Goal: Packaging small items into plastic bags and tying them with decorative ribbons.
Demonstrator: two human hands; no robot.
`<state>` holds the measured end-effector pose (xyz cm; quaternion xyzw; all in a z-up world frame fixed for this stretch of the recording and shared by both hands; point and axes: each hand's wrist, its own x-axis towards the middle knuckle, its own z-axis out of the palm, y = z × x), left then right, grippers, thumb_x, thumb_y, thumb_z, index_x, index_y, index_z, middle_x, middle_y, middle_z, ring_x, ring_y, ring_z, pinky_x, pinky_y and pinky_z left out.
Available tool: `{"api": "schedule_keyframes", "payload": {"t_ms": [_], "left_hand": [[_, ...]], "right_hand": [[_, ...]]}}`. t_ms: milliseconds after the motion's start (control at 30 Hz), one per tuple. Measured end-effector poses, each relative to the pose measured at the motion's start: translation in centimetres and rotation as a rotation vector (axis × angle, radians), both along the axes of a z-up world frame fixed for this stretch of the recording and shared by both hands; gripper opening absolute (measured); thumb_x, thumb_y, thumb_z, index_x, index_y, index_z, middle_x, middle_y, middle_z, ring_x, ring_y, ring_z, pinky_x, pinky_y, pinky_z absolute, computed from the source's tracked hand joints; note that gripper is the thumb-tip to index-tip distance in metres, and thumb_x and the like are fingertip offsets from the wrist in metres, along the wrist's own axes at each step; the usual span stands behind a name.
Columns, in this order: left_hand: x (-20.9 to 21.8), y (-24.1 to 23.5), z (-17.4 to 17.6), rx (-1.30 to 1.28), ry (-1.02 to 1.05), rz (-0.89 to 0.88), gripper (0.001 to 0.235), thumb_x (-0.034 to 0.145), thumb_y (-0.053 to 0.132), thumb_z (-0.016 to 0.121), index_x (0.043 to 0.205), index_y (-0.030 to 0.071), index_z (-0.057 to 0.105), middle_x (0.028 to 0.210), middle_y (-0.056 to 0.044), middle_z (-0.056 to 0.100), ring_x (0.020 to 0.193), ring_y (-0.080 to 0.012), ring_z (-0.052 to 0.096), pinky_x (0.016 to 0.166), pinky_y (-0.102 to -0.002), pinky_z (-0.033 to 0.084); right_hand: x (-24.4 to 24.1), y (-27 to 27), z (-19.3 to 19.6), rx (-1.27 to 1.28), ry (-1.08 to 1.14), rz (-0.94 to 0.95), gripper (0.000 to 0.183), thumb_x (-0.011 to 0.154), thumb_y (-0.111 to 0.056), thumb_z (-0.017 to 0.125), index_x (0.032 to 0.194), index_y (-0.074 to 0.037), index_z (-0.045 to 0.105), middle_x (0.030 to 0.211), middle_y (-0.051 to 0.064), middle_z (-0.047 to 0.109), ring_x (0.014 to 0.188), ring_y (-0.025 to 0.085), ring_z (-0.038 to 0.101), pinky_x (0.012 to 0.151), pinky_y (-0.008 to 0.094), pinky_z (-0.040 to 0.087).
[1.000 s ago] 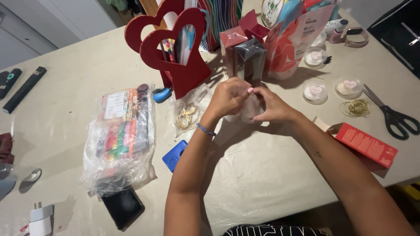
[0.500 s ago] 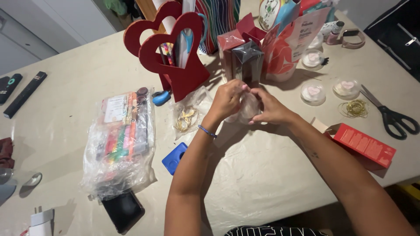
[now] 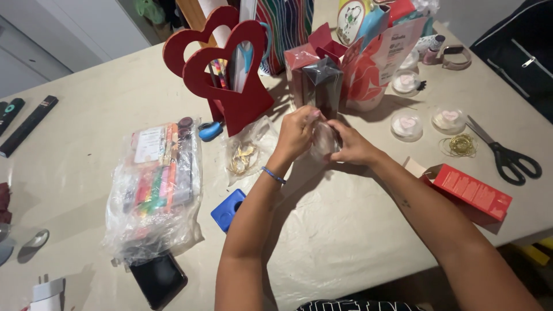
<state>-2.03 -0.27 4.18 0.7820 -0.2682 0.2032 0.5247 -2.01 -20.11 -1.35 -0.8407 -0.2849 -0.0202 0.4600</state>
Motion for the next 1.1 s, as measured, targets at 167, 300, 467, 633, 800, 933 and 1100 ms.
{"api": "schedule_keyframes", "payload": {"t_ms": [167,300,467,633,800,933,1100], "left_hand": [[0.5,0.3,-0.1,0.005,-0.041,0.032,0.031,0.106,0.034,0.054,0.091,0.013,0.071,0.081,-0.015,0.070,0.080,-0.0421,0.069,0.076,-0.049,0.057],[0.9,0.7,-0.4,-0.015,-0.086,0.118,0.030,0.103,0.041,0.062,0.095,0.014,0.073,0.088,-0.011,0.073,0.085,-0.0382,0.072,0.080,-0.046,0.058],[1.4,1.2,-0.3,0.003,-0.173,0.216,0.021,0.093,0.041,0.075,0.103,0.022,0.073,0.094,-0.002,0.072,0.087,-0.0293,0.073,0.080,-0.040,0.059],[-5.0,3.2,2.8,0.047,-0.269,0.431,0.066,0.082,0.037,0.085,0.133,0.007,0.057,0.118,-0.018,0.062,0.101,-0.0401,0.068,0.091,-0.050,0.057],[-13.4,7.9,1.2,0.675,-0.317,0.590,0.029,0.075,0.020,0.083,0.099,0.014,0.068,0.094,-0.008,0.064,0.083,-0.0333,0.069,0.069,-0.042,0.056],[-21.0,16.6,-1.6,0.908,-0.214,0.686,0.012,0.074,0.020,0.080,0.078,0.017,0.069,0.080,-0.003,0.066,0.074,-0.0272,0.068,0.061,-0.038,0.054],[-31.3,25.9,-1.9,1.075,0.447,0.968,0.015,0.069,0.020,0.083,0.071,0.009,0.072,0.077,-0.009,0.061,0.066,-0.0316,0.067,0.055,-0.043,0.058]], "right_hand": [[-0.2,0.2,-0.4,-0.031,0.066,-0.076,0.104,0.048,-0.017,0.099,0.141,-0.007,0.052,0.124,0.023,0.068,0.119,0.042,0.064,0.099,0.053,0.053],[-1.1,-0.2,0.6,-0.079,0.166,-0.119,0.098,0.054,-0.019,0.099,0.140,-0.002,0.055,0.125,0.027,0.068,0.122,0.044,0.063,0.102,0.053,0.052],[-2.5,-1.3,2.7,0.015,0.157,-0.190,0.096,0.058,-0.003,0.094,0.144,0.007,0.051,0.129,0.033,0.060,0.117,0.050,0.062,0.095,0.051,0.057],[-5.4,0.0,4.2,0.136,-0.485,-0.265,0.063,0.077,-0.005,0.092,0.131,0.007,0.061,0.113,0.019,0.054,0.090,0.034,0.064,0.059,0.035,0.059],[-10.2,5.9,7.3,0.071,-0.615,0.030,0.042,0.080,-0.016,0.089,0.117,-0.005,0.073,0.105,0.008,0.065,0.078,0.023,0.066,0.051,0.031,0.056],[-11.9,11.5,7.0,-0.014,-0.542,0.250,0.034,0.077,-0.015,0.084,0.110,-0.013,0.074,0.105,0.005,0.067,0.077,0.021,0.068,0.061,0.036,0.059],[-14.3,18.2,5.6,-0.111,-0.467,0.505,0.025,0.083,-0.018,0.079,0.107,-0.017,0.072,0.121,0.010,0.070,0.106,0.035,0.071,0.085,0.043,0.059]]}}
